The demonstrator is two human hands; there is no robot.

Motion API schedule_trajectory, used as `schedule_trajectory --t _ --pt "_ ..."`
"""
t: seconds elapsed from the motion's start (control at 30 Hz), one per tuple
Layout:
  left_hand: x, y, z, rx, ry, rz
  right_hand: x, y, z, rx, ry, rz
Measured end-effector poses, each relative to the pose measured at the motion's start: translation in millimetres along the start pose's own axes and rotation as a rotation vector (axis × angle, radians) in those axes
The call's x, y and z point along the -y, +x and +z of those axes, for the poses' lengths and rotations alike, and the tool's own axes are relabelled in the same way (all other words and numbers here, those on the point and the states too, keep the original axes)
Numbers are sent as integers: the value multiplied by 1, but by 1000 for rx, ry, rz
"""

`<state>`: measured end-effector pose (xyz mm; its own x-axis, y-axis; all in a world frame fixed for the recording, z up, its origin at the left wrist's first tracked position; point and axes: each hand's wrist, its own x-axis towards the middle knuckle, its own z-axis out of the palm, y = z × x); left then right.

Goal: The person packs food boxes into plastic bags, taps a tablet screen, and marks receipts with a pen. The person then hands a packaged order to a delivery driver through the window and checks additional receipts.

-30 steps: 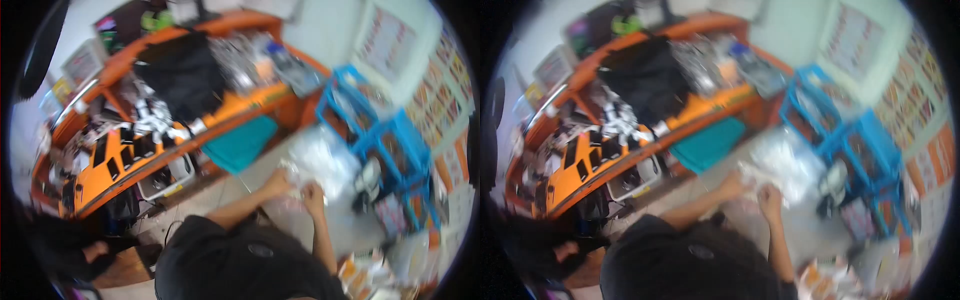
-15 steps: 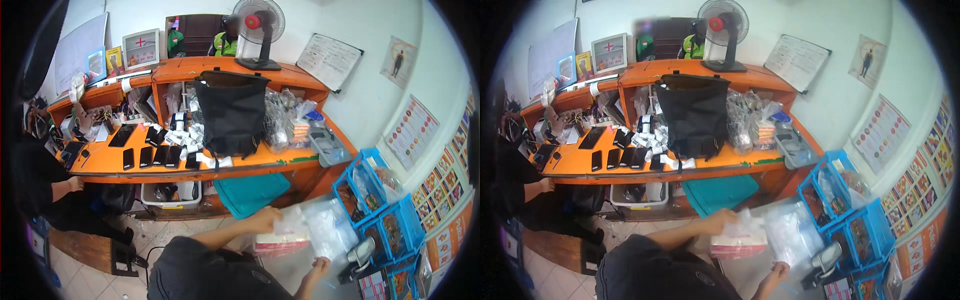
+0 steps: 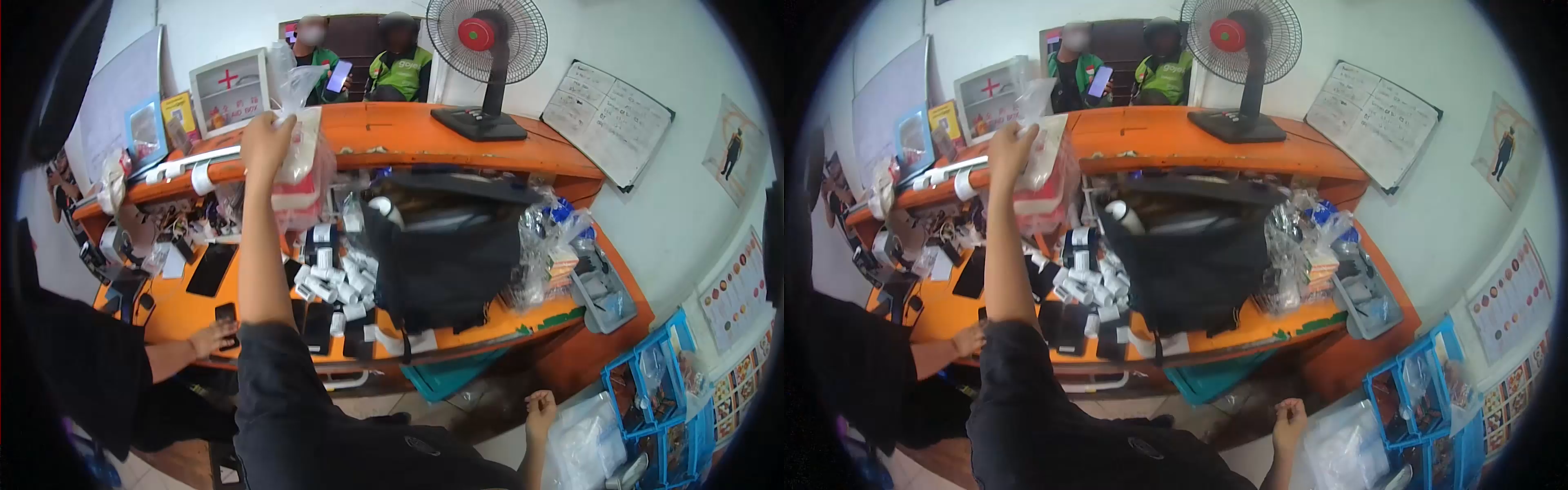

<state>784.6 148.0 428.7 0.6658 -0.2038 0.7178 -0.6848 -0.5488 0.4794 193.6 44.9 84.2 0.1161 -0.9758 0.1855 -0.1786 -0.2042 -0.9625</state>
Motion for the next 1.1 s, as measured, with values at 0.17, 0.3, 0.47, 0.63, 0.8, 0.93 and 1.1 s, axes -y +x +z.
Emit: schedule_trajectory --t 0.17,0.3,0.47,0.63,0.8,0.93,1.1 --pt "40 150 145 116 99 -86 -4 24 31 19 -298 -48" --pt "29 144 187 10 225 -30 -27 33 41 -5 -354 50" --pt "32 73 212 -57 243 -2 -23 40 63 51 -410 85" --pt "50 68 229 -208 104 117 -9 62 79 36 -212 96" --pt "42 64 226 -217 219 82 102 100 74 -25 -93 -158" --pt "39 63 222 -163 199 95 220 99 66 -104 -178 -429" --pt "46 57 224 -427 -32 209 251 75 36 53 -170 -673"
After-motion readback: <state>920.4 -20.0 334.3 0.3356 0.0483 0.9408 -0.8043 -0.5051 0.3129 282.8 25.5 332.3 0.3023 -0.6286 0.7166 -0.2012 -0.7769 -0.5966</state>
